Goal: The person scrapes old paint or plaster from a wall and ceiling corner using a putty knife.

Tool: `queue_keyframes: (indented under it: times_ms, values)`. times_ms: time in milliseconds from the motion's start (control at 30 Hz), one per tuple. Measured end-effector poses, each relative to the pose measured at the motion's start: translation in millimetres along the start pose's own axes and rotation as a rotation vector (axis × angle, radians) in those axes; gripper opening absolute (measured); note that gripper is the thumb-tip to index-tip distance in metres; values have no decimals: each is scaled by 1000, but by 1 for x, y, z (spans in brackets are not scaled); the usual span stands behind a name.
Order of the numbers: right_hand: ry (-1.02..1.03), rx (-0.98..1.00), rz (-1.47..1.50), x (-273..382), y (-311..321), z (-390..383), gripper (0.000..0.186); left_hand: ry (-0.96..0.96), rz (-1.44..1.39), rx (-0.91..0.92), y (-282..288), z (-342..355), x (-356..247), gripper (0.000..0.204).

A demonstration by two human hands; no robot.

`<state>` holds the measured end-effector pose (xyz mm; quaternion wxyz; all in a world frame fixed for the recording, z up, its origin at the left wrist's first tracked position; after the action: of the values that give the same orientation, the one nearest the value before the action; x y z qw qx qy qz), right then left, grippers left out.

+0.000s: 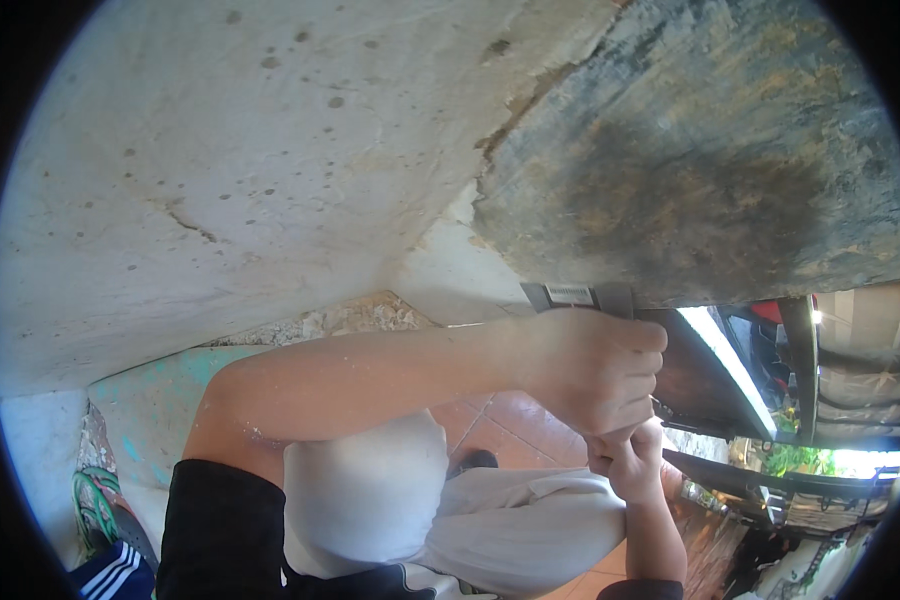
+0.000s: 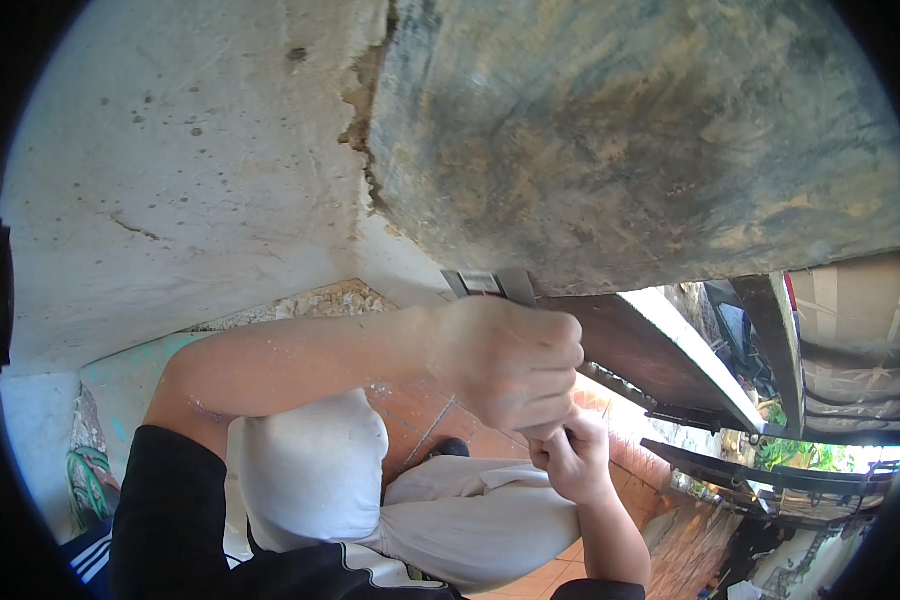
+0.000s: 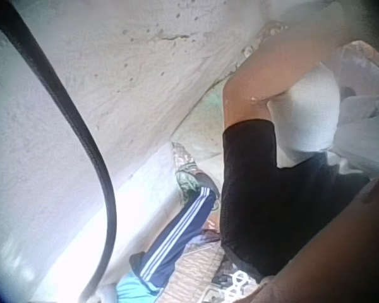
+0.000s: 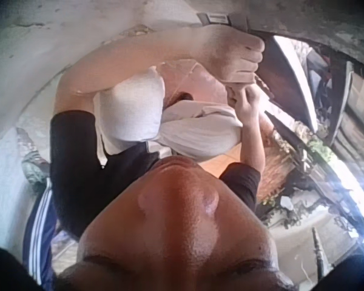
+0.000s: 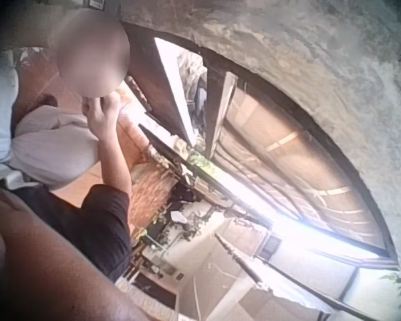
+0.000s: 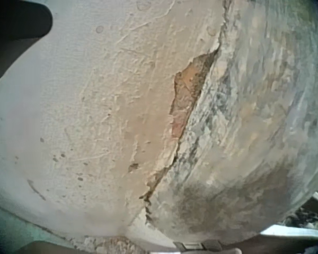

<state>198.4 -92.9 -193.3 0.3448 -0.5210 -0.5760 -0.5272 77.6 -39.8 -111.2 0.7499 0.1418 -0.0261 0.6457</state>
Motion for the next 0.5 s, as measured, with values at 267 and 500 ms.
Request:
queue_keyframes:
  times_ms: [267, 500]
  values:
    - [-16, -29, -64, -11, 14, -1, 43, -18, -17, 60, -23, -3, -12, 20]
    - [0, -29, -99, -9, 7, 4, 38, 38, 11, 91, -12, -4, -1, 24]
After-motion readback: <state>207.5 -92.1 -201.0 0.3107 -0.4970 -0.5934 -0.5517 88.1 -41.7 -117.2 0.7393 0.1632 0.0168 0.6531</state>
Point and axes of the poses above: each hand's wrist, its own z-axis towards the middle knuckle, its own y-axis out of the back of the hand, x = y × z, the point moved 10 cm from there along z, towards the middle knuckle, and after that the axes turned 3 degrees about z, right-handed, at the moved point
